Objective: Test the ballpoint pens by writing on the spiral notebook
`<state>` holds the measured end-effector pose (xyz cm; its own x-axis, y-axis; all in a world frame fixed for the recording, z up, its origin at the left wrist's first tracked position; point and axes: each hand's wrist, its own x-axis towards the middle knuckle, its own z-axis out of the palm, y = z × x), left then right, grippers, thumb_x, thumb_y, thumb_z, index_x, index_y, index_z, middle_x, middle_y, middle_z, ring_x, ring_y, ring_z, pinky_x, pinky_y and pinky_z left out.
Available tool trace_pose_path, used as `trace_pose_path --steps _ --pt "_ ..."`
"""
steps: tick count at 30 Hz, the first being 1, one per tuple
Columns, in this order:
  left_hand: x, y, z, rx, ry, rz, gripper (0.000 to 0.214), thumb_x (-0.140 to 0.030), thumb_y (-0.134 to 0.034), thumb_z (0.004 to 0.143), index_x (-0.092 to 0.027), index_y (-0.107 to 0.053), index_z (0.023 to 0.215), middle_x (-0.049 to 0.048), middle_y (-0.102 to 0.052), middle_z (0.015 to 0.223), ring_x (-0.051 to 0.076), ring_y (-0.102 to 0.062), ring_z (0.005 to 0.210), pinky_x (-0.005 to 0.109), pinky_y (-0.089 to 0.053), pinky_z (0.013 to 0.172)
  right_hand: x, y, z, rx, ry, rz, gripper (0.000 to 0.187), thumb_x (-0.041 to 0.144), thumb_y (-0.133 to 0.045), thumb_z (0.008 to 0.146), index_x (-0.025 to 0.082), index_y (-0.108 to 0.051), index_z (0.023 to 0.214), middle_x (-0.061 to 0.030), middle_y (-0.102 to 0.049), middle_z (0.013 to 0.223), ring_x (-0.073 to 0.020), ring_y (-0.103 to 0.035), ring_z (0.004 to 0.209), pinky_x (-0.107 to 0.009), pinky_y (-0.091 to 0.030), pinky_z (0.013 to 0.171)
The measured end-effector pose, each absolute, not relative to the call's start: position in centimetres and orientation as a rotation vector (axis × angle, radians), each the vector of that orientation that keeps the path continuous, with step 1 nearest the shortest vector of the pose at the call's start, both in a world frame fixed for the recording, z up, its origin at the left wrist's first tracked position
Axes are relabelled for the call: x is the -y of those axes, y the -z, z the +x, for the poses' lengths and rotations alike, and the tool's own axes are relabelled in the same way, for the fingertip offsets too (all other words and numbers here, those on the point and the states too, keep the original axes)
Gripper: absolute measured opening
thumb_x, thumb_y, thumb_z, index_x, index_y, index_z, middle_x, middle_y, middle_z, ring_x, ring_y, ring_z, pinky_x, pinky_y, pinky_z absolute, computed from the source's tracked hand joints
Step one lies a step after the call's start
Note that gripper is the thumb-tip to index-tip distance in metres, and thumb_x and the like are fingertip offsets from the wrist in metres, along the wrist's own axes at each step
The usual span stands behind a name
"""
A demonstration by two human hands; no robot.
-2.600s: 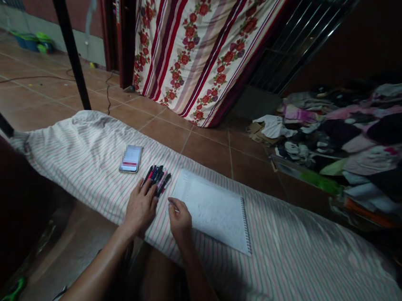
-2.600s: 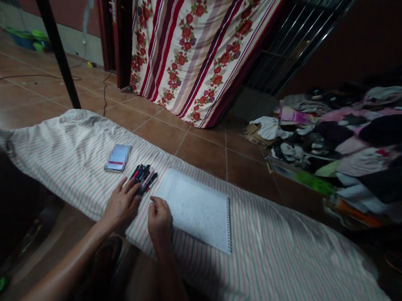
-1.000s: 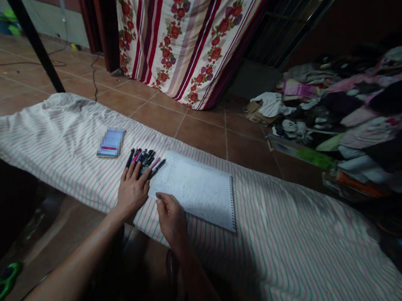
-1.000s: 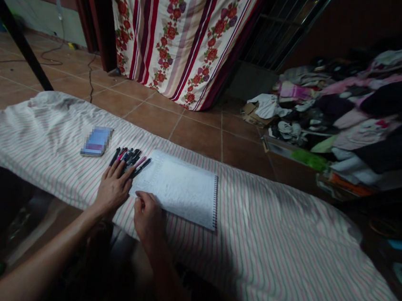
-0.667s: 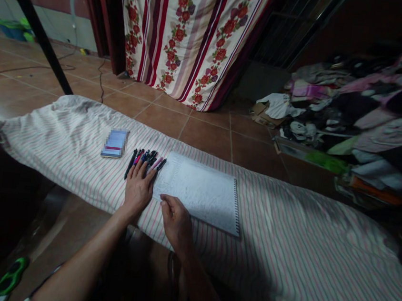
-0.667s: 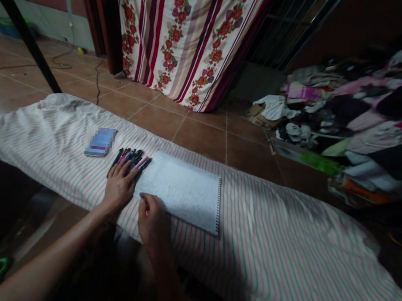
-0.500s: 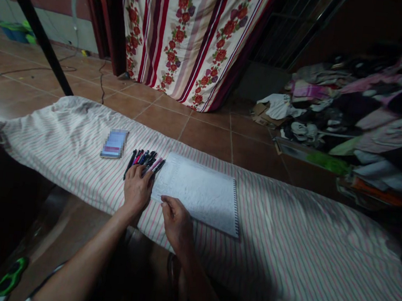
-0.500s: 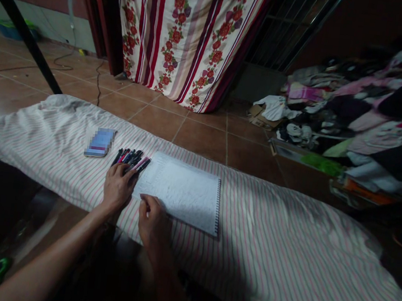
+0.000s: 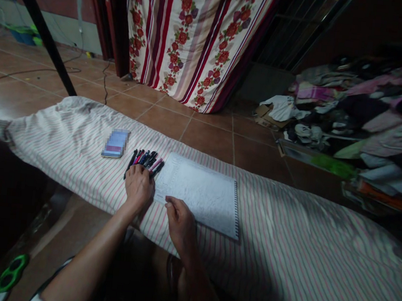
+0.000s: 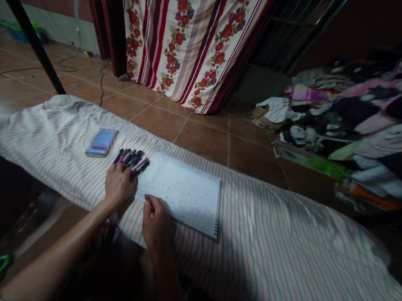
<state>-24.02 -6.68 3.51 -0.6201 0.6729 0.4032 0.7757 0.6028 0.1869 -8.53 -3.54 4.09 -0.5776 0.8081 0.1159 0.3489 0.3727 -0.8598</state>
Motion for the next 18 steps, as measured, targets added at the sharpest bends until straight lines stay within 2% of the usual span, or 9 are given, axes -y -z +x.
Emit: trace_pose_path --steps 6,11,14,18 --pt "6.7 -3.9 -24.5 2.600 0.902 -1.047 0.021 -0.031 -0.050 0.074 -0.017 -0.065 0.080 0.0120 -0.061 0.088 0.030 -0.052 0.091 0.041 -0.040 0.077 3.2 -4.6 -8.5 2.049 -1.135 -0.984 0.025 0.022 -0.044 0.080 0.020 -0.066 0.092 -0.0048 -0.068 0.095 -0.0170 -0.062 0.089 -0.030 -0.049 0.081" --pt "6.2 -3.1 -25.6 2.594 1.924 -0.751 0.018 -0.034 -0.058 0.068 -0.017 -0.060 0.077 0.0020 -0.059 0.068 0.018 -0.057 0.068 0.029 -0.043 0.064 2.9 -4.3 -8.4 2.024 -1.165 -0.968 0.025 0.023 -0.044 0.080 0.019 -0.065 0.093 -0.0061 -0.068 0.095 -0.0176 -0.063 0.089 -0.031 -0.050 0.080" --pt "6.0 -2.9 -25.9 2.512 2.103 -0.707 0.027 -0.037 -0.054 0.072 -0.015 -0.057 0.087 -0.0002 -0.057 0.065 0.014 -0.055 0.060 0.024 -0.043 0.057 2.7 -4.2 -8.4 2.025 -1.158 -0.960 0.026 0.024 -0.044 0.081 0.017 -0.065 0.093 -0.0078 -0.068 0.095 -0.0184 -0.063 0.089 -0.031 -0.050 0.080" --pt "6.3 -3.7 -25.8 2.297 2.450 -0.660 0.036 -0.034 -0.057 0.072 -0.014 -0.054 0.102 -0.0004 -0.060 0.068 0.011 -0.056 0.060 0.022 -0.043 0.057 2.7 -4.0 -8.3 2.003 -1.148 -0.944 0.025 0.024 -0.044 0.081 0.018 -0.065 0.092 -0.0067 -0.068 0.094 -0.0181 -0.063 0.088 -0.031 -0.050 0.079"
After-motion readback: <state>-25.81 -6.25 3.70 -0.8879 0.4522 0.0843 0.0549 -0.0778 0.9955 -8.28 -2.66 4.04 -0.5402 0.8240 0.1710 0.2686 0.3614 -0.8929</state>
